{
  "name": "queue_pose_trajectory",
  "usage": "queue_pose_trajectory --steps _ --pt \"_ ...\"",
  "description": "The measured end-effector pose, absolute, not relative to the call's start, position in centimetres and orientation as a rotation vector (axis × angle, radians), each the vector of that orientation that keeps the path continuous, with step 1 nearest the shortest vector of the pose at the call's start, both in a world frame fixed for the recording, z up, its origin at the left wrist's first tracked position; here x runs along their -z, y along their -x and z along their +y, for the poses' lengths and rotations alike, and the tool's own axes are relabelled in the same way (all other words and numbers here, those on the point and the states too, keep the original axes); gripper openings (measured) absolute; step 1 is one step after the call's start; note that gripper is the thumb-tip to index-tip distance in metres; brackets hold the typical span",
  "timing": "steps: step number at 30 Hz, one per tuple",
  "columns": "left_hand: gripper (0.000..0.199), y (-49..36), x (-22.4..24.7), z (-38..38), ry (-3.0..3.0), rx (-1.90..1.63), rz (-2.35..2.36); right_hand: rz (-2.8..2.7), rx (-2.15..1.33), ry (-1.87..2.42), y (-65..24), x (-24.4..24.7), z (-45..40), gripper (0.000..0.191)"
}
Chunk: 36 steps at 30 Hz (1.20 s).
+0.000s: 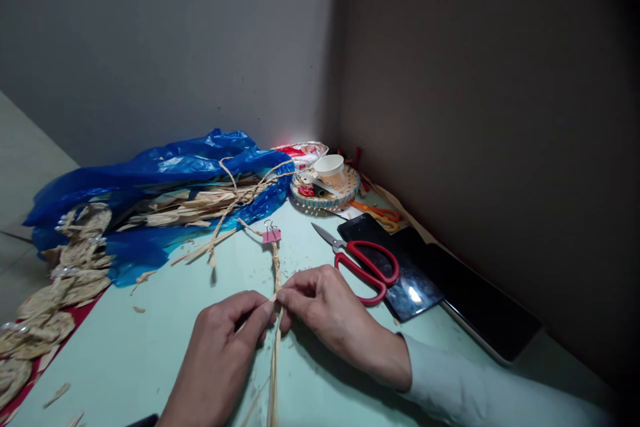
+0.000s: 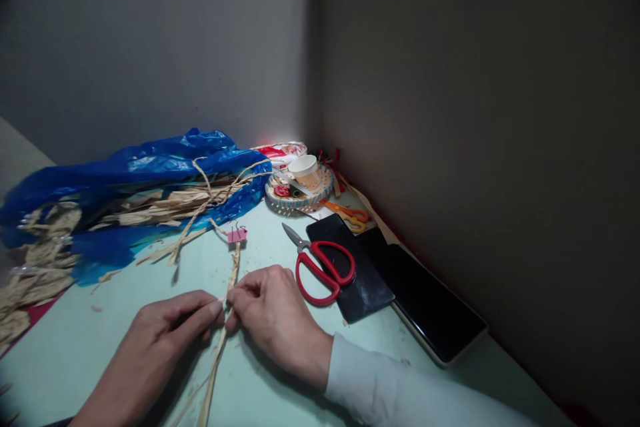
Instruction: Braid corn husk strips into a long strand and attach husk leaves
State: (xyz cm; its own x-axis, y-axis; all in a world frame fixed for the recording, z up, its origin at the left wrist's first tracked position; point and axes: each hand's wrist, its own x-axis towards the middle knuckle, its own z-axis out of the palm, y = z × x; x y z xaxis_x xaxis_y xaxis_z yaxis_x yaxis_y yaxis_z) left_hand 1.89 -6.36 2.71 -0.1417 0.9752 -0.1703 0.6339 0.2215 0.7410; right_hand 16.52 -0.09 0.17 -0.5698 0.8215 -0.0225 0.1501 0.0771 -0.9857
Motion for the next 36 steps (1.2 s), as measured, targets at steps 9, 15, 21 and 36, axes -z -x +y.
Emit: queue_pose_trajectory --steps 9,15,21,36 --pt "0.034 -0.8 -2.2 -5.3 -1.180 -0.733 1.518 -1.764 -1.584 0.906 -16.6 -0.4 0.1 0.030" --pt "0.028 -1.8 -2.1 -5.0 -1.119 -0.862 1.435 -1.815 -1.545 0.885 -16.6 -0.1 0.2 0.029" --pt "0.023 -1.6 -1.1 -4.7 -1.037 -0.867 1.424 -1.872 -1.546 0.857 -16.8 0.1 0.3 0.029" --pt "0.027 -1.5 -0.8 -4.6 -0.799 -0.920 1.546 -2.144 -1.361 0.946 -17.6 -1.2 -0.1 0.029"
